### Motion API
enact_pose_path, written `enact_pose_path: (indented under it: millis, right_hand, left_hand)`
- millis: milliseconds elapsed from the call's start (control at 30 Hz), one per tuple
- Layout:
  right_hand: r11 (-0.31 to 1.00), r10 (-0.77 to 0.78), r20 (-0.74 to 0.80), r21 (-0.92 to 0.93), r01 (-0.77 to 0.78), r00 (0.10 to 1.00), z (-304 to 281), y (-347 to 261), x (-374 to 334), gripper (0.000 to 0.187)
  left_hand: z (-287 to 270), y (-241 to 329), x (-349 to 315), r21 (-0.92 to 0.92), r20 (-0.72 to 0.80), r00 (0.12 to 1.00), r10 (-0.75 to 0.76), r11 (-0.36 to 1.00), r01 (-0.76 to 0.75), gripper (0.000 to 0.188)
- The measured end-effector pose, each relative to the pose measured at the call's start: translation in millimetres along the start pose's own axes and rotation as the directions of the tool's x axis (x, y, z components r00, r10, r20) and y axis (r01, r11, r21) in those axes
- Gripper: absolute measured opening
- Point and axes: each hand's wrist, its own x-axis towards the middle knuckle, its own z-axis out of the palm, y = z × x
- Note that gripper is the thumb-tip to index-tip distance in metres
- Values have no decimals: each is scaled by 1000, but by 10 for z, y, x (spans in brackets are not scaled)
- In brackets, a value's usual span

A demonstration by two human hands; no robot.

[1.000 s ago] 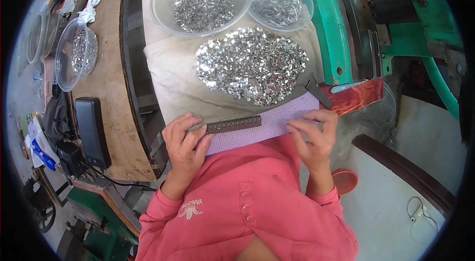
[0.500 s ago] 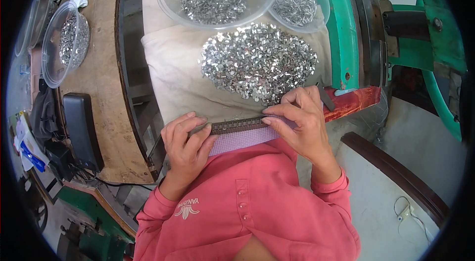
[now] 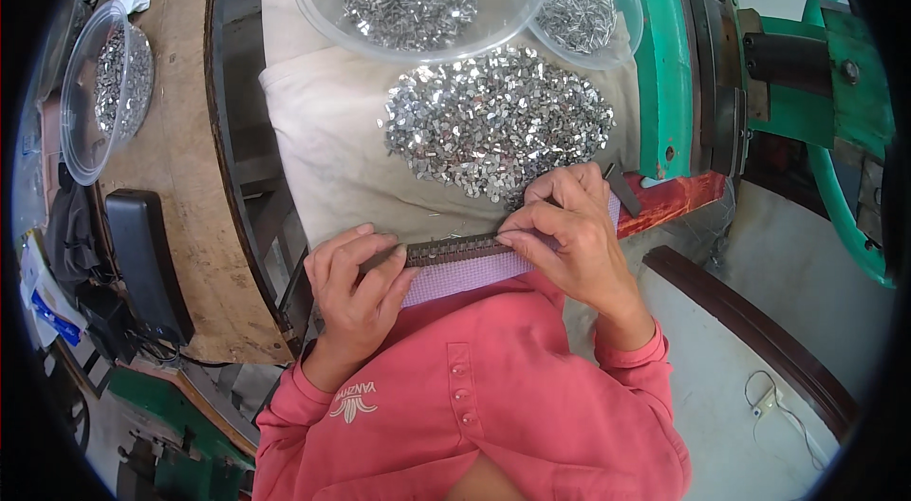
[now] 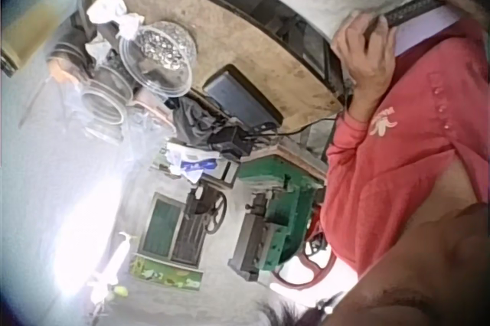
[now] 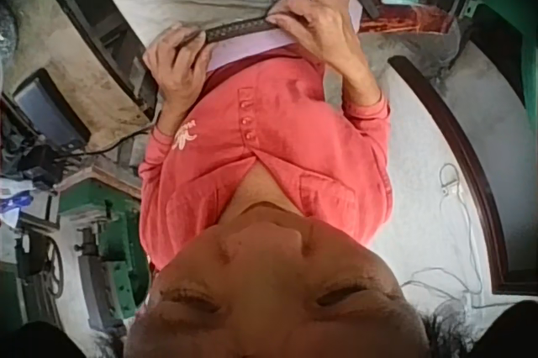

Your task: The person sits at a workbench and repeatedly picks up small metal pins from a pile, placing them one by one into the slots of a purple plastic strip. The person uses both hands to manipulate the pins and the strip, occasionally adjusting the strip's position on the table.

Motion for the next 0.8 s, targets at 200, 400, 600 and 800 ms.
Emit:
enact_pose_path:
  millis: [200,400,600,800]
  right_hand:
    - [999,-30,-18,30,31,999,5,48,-23,15]
    - [996,-70,-147,-70,61,987,-19,71,-154,17]
    - [922,-234,-174,-352,161,957,61,-43,-326,26]
    - [848,-306,-111,-482,218,946,118,-73,-320,32]
  left_hand:
    - [-5,-2,2,-3,9,1000,-2,1000,2,32]
    - [-4,-5,-5,0,7,1000,-2,1000,2,31]
    - [-4,-6,5,-11,2,1000,1,1000,-1,32]
    - [0,-1,11,-7,-1,1000,3,1000,-3,33]
